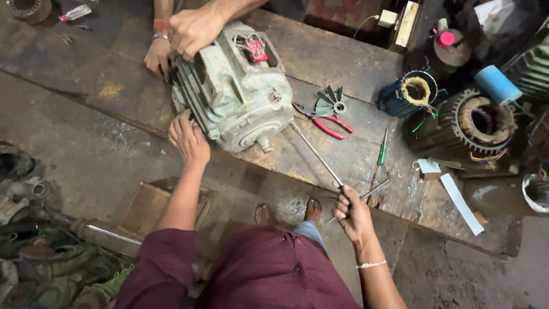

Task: The person uses pliers, a T-handle wrench, and a hammer to work on an electric motor on a workbench. They remove a small part with pliers, loosen bolts with a wrench, and tap the motor housing with a hammer while another person assists by holding the motor.

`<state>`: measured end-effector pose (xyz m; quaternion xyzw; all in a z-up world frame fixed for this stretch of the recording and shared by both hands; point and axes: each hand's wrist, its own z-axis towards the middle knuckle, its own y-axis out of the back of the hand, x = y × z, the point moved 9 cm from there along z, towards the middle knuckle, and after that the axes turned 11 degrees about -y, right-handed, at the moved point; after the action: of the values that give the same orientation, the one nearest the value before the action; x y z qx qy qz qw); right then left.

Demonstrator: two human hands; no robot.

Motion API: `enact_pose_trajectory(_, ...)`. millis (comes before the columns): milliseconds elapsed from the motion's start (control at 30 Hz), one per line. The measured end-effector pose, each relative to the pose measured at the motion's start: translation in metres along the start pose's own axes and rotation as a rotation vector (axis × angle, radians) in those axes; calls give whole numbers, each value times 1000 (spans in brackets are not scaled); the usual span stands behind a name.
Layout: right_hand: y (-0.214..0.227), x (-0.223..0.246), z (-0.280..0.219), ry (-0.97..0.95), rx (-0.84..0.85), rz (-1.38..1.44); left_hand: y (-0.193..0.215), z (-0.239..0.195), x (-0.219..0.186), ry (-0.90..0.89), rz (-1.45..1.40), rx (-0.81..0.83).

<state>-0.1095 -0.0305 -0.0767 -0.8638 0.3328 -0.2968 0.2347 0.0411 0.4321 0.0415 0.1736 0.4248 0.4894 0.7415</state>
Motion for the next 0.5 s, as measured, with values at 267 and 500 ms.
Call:
enact_pose_trajectory(267,-2,-23,13,-90,194,148,-5,-10,4,113,-20,23)
enact_pose_trajectory(500,-6,-39,10,35,6,-343,24,-19,-20,331,-113,-274)
